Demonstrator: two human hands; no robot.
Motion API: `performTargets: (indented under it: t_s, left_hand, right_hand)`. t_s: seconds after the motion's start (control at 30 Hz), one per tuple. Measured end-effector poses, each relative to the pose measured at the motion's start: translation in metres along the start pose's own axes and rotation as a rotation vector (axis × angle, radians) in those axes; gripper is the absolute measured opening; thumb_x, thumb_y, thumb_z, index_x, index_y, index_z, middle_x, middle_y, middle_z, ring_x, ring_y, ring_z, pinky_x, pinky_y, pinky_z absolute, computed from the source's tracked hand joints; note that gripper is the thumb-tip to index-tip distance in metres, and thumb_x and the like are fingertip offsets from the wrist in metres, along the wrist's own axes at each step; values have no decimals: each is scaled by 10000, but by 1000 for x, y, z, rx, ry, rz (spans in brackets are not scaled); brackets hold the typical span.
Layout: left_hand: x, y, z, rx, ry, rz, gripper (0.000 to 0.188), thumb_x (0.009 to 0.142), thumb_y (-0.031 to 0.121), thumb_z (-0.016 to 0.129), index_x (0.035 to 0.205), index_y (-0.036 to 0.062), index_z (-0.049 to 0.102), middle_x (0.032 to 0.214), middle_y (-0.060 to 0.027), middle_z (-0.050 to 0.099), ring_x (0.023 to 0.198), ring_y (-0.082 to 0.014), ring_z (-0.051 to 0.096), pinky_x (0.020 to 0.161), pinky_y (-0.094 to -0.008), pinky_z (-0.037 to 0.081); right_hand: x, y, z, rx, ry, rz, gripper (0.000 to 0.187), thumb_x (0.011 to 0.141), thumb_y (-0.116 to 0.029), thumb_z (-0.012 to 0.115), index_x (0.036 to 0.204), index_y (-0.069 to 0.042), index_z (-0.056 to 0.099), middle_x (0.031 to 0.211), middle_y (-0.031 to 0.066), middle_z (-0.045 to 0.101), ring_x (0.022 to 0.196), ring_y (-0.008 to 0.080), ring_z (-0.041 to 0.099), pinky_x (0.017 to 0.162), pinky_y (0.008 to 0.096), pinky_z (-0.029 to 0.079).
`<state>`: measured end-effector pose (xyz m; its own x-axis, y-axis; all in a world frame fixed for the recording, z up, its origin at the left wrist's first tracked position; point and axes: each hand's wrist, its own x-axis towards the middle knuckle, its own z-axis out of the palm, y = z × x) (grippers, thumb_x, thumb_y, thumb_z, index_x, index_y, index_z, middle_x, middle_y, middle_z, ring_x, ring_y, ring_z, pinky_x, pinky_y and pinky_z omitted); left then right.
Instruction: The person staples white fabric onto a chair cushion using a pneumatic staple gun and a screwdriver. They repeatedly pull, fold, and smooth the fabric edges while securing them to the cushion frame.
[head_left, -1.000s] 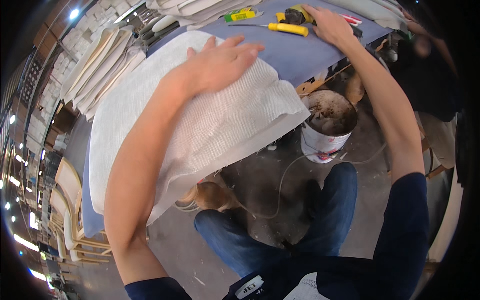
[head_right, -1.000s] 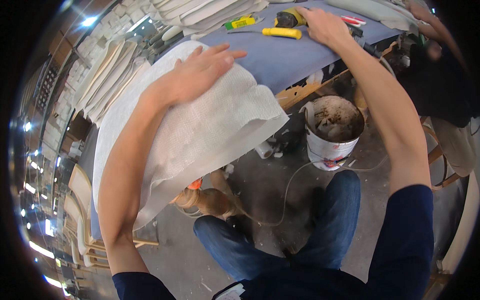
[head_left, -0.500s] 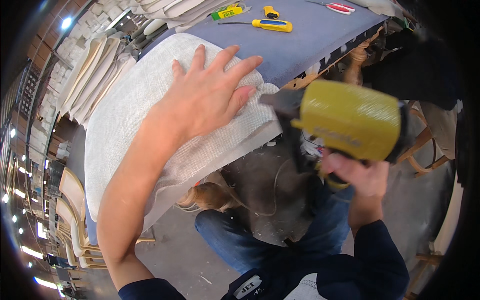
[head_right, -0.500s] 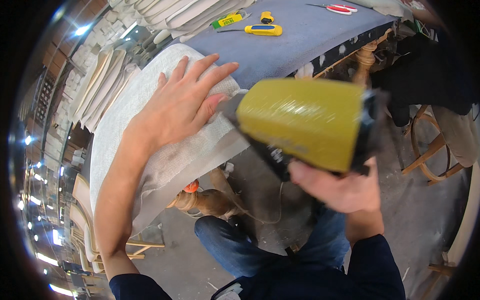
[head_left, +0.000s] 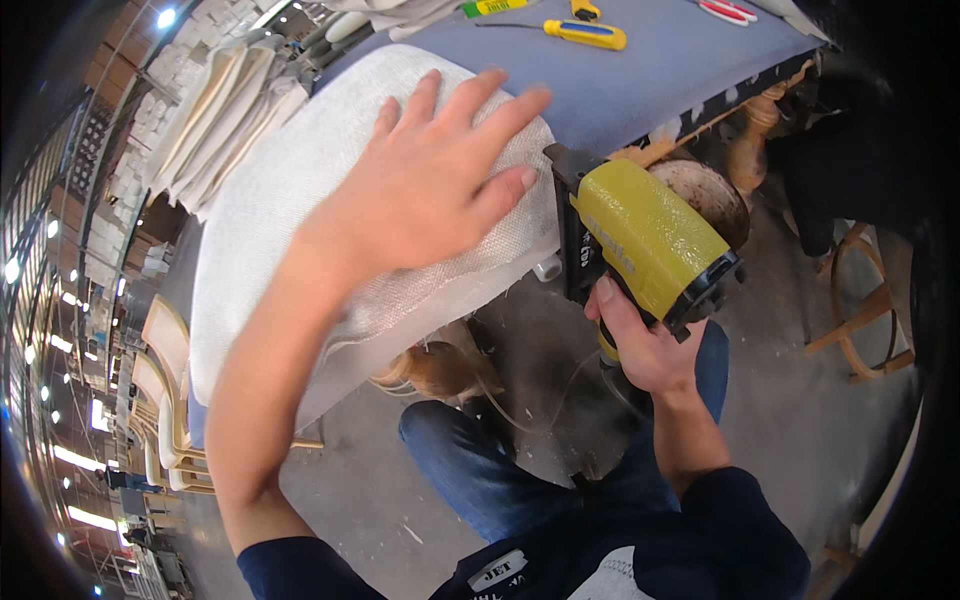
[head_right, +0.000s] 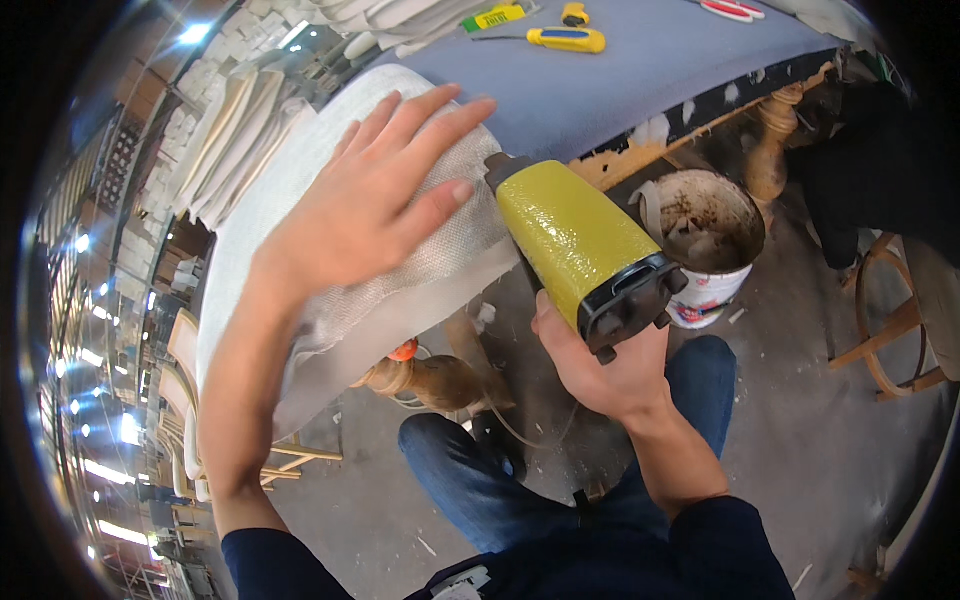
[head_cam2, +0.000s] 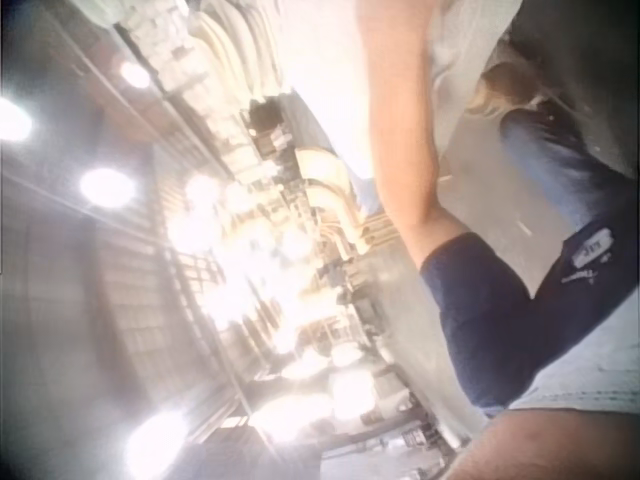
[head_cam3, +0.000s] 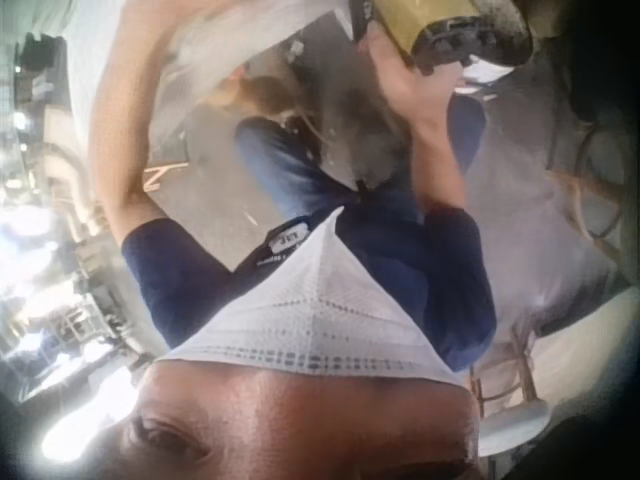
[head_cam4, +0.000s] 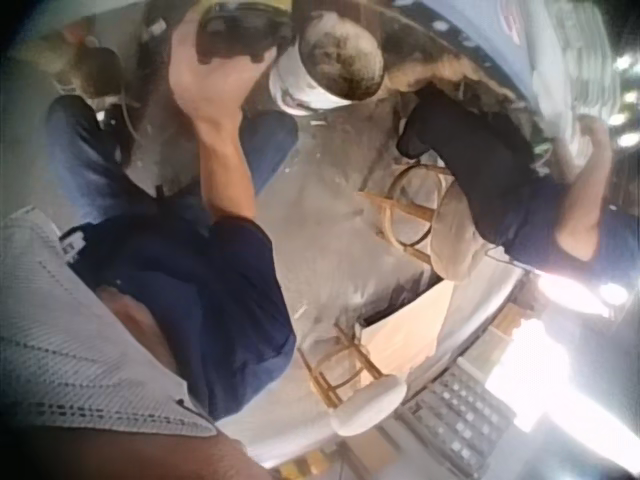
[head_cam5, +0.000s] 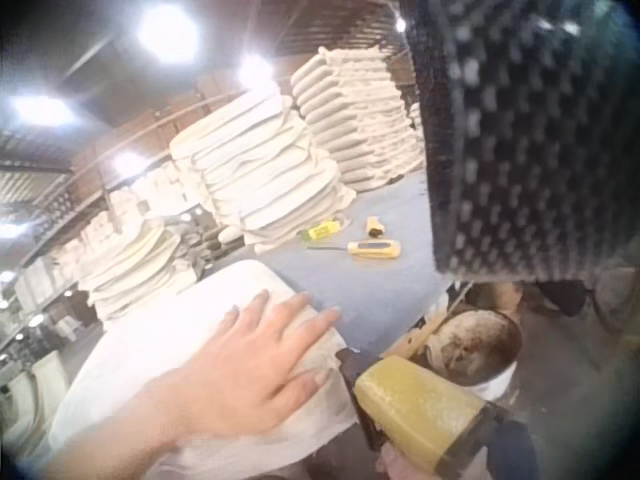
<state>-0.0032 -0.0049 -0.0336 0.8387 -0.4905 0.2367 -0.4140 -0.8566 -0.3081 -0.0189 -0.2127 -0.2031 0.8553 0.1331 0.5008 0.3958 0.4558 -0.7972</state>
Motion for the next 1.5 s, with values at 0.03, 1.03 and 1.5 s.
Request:
performTargets:
  t_s: [0.03,1.03,1.5]
  left_hand:
    - [6,-22,-9,-213,-68,54,562,1076,428,460,1587,199,420,1595,-161,428,1450,-409,432,1173,-557,386]
    - [1,18,6,232,-26,-70,525,1036,284,564,1545,350,459,1582,-139,430,1378,-573,435,1070,-761,409]
    - [-2,23,15,325,19,-105,792,914,42,649,1593,324,355,1579,-141,413,1393,-549,431,1086,-726,425]
  right_hand:
    - [4,1,1,21,24,6,176,908,38,709,1084,37,703,882,68,722,805,124,700,727,281,562]
    - [0,30,-2,-240,-226,-150,565,953,-41,619,1487,31,450,1360,241,604,826,161,590,745,299,518]
    - [-8,16,-7,-324,-262,-191,681,900,-93,709,1503,61,434,1430,239,575,1059,218,598,917,329,490]
